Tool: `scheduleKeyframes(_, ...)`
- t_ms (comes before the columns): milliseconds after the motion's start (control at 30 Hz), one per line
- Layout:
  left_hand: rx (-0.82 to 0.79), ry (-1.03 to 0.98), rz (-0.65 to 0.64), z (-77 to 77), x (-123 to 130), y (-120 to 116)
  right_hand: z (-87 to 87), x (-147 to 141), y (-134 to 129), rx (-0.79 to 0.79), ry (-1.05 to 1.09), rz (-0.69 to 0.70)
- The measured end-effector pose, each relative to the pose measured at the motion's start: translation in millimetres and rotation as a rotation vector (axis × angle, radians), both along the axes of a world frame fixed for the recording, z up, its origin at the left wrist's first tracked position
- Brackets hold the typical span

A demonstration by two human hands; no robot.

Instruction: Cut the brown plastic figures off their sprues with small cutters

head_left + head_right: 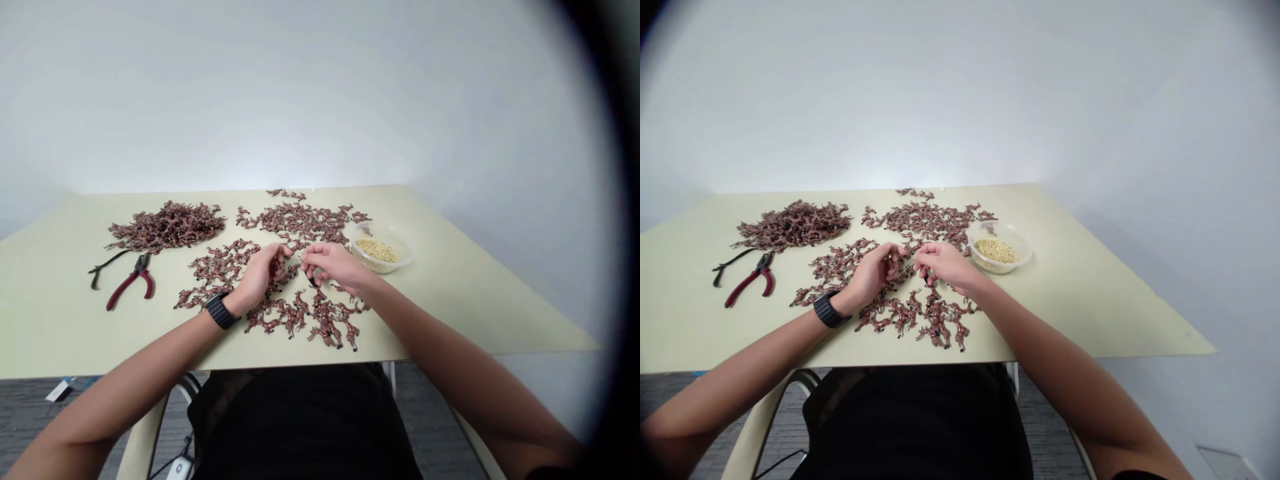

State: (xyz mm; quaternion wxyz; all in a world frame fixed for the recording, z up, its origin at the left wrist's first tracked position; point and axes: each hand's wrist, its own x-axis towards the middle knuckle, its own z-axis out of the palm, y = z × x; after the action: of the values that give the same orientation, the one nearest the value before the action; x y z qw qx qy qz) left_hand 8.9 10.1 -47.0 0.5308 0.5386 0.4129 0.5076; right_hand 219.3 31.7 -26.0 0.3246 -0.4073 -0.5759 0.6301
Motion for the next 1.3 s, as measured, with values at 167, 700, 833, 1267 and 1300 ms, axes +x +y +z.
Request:
scheduleKeyframes(167,-0.059,-0.196,-0.007,-1.6,-2.8,3.9,4.9,-1.5,-3.3,-0.048,0.017,0.017)
scheduleKeyframes(700,0.181,0.092,-0.032,6.0,0.5,-4.4,-2.7,-6.5,-6.9,-0.007,0.137,0.086)
scheduleKeyframes(833,0.071,0.122,-0.032,0.5,-3.8,-0.6,1.1,-9.7,-10.3,0.015,0.149,0.047)
scheduleKeyframes(1267,0.278,0.214,-0.002,7.6,-2.4,-6.4,-0.4,2.7,2.2,-0.231,0.291,0.176)
scheduleKeyframes(1300,0.285,0.209,0.024,8.0,-1.5,-6.9,-0.3,2.2,2.3,-0.202,0.253,0.136)
